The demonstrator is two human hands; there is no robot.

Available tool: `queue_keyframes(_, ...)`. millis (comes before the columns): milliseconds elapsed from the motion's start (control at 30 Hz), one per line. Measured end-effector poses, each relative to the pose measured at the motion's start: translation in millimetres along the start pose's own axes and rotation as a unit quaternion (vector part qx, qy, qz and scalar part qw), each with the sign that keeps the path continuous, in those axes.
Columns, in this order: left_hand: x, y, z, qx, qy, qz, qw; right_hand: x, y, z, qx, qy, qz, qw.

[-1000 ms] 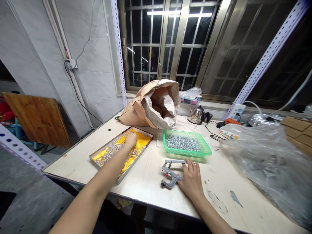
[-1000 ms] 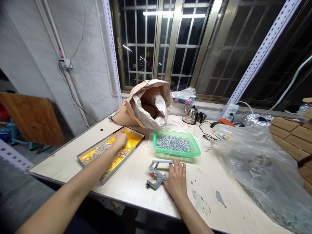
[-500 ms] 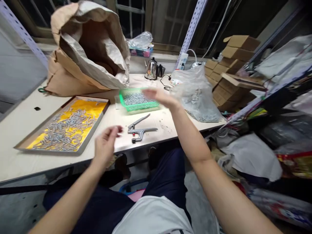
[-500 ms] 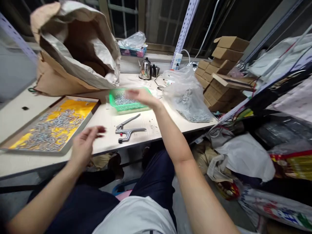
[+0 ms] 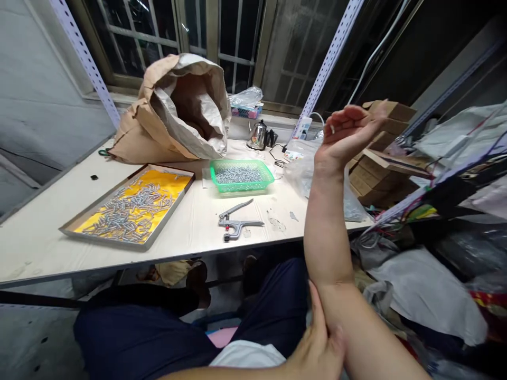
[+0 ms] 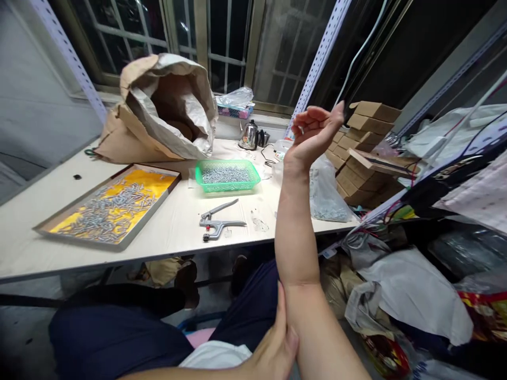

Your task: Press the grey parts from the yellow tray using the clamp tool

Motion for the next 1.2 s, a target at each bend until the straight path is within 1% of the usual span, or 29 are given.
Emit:
queue_keyframes(33,-9,2,-3.4,0.023,-0.064,0.005,0.998,-8,6,0,-0.022,0.003,0.018,1.0)
queue_keyframes(67,-16,6,-14.7,0.048,-0.093,0.007,0.995,-19,14,2,-0.05,-0.018,0.048,0.997)
queue_keyframes(100,-20,13,-33.6,0.075,-0.081,0.005,0.994,-34,24,9,-0.093,-0.075,0.083,0.989)
queue_keyframes(133,-22,21,-59.7,0.101,-0.031,0.002,0.994,-52,34,18,-0.146,-0.163,0.102,0.97)
queue_keyframes(167,-24,32,-91.4,0.127,0.049,0.001,0.991,-76,44,28,-0.202,-0.274,0.105,0.934)
queue_keyframes(200,-27,43,-125.0,0.152,0.131,0.002,0.98,-104,54,38,-0.251,-0.398,0.094,0.878)
queue_keyframes(233,-31,56,-159.4,0.182,0.209,0.01,0.961,-134,63,45,-0.283,-0.505,0.07,0.812)
queue_keyframes(267,-36,69,-193.3,0.218,0.278,0.018,0.935,-161,72,48,-0.313,-0.583,0.034,0.749)
queue_keyframes(300,-42,83,-226.8,0.263,0.34,0.025,0.903,-183,81,48,-0.346,-0.633,0.01,0.692)
queue_keyframes(333,-48,96,-259.2,0.313,0.393,0.029,0.864,-201,91,47,-0.374,-0.667,0.0,0.644)
queue_keyframes(367,-53,107,-290.6,0.362,0.437,0.021,0.823,-214,101,46,-0.397,-0.687,0.0,0.608)
queue_keyframes(400,-57,116,-320.7,0.405,0.474,0.002,0.782,-223,110,46,-0.413,-0.701,0.006,0.582)
queue_keyframes(433,-59,123,-348.8,0.445,0.498,-0.025,0.744,-231,117,48,-0.414,-0.715,0.009,0.564)
queue_keyframes(500,-57,133,-397.8,0.51,0.517,-0.101,0.68,-242,124,55,-0.401,-0.737,0.006,0.544)
queue_keyframes(533,-52,136,-417.2,0.539,0.51,-0.134,0.657,-246,126,59,-0.392,-0.744,-0.001,0.542)
queue_keyframes(567,-47,138,-433.2,0.56,0.499,-0.158,0.642,-249,126,62,-0.386,-0.746,-0.011,0.542)
queue_keyframes(600,-40,140,-445.9,0.574,0.485,-0.173,0.636,-250,125,65,-0.385,-0.744,-0.025,0.546)
queue_keyframes(667,-26,140,-462.8,0.584,0.46,-0.181,0.644,-253,121,68,-0.391,-0.732,-0.054,0.556)
queue_keyframes(733,-16,139,-471.9,0.579,0.442,-0.187,0.659,-254,116,68,-0.398,-0.722,-0.074,0.561)
queue_keyframes(800,-11,138,-475.7,0.574,0.433,-0.191,0.668,-252,112,66,-0.406,-0.707,-0.084,0.573)
queue_keyframes(900,-12,145,-470.8,0.561,0.453,-0.154,0.676,-248,108,61,-0.427,-0.678,-0.08,0.593)
queue_keyframes(967,-15,150,-457.2,0.559,0.468,-0.122,0.674,-247,106,57,-0.442,-0.662,-0.074,0.601)
queue_keyframes(1000,-17,150,-446.2,0.554,0.472,-0.1,0.679,-247,105,55,-0.447,-0.653,-0.075,0.606)
queue_keyframes(1033,-19,147,-432.9,0.538,0.47,-0.077,0.695,-247,103,54,-0.452,-0.643,-0.079,0.613)
queue_keyframes(1067,-20,141,-417.7,0.504,0.466,-0.052,0.725,-247,101,53,-0.457,-0.63,-0.088,0.622)
queue_keyframes(1100,-21,131,-401.0,0.453,0.46,-0.024,0.763,-247,99,52,-0.462,-0.616,-0.098,0.63)
queue_keyframes(1133,-21,118,-384.2,0.385,0.449,-0.007,0.807,-248,97,51,-0.468,-0.603,-0.109,0.637)
queue_keyframes(1167,-20,102,-367.3,0.316,0.435,0.002,0.843,-249,94,50,-0.474,-0.592,-0.119,0.641)
queue_keyframes(1200,-20,87,-351.6,0.26,0.432,0.01,0.863,-250,92,50,-0.48,-0.583,-0.127,0.643)
Point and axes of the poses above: each hand's wrist, its own x-axis towards the middle knuckle, its own z-axis out of the palm, y = z × x, the point moved 6 cm from there along x, towards the middle knuckle, and after that the axes turned 2 degrees about -y, right-handed, at the moved point
